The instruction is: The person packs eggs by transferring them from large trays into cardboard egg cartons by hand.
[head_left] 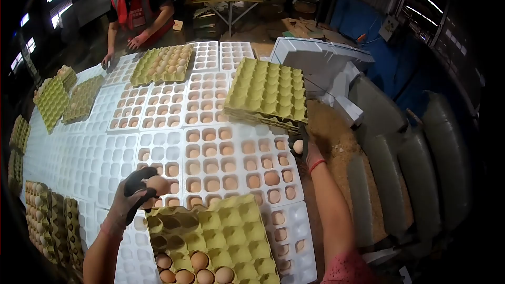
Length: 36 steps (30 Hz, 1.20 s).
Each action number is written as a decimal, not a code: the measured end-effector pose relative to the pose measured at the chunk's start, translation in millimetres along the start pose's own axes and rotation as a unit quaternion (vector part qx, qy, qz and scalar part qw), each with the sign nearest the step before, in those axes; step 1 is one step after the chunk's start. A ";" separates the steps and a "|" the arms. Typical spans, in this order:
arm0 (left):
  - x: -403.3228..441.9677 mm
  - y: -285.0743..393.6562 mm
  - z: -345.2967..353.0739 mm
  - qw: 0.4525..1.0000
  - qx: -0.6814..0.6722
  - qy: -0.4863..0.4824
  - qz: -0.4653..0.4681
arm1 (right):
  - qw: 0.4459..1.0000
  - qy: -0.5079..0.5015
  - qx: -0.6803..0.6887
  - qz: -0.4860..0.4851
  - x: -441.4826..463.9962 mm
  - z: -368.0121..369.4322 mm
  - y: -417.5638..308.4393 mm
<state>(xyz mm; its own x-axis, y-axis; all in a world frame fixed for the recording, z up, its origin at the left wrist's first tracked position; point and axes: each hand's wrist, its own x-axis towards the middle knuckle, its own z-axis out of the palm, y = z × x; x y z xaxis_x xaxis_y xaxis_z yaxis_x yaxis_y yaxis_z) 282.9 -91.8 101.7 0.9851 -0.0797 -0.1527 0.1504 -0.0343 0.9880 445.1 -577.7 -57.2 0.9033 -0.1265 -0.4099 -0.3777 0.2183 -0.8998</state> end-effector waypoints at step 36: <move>289.9 -81.1 196.8 0.683 0.611 0.001 0.399 | 0.549 0.086 -0.573 -0.602 59.3 68.3 -0.9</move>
<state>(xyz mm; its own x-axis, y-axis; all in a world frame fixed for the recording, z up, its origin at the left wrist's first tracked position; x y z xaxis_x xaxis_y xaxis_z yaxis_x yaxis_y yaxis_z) 539.8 -308.2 -26.9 0.7121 -0.5581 0.4259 -0.6167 -0.7872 -0.0005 512.9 -519.3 -70.5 0.6428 0.3778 0.6664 0.5046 -0.8634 0.0027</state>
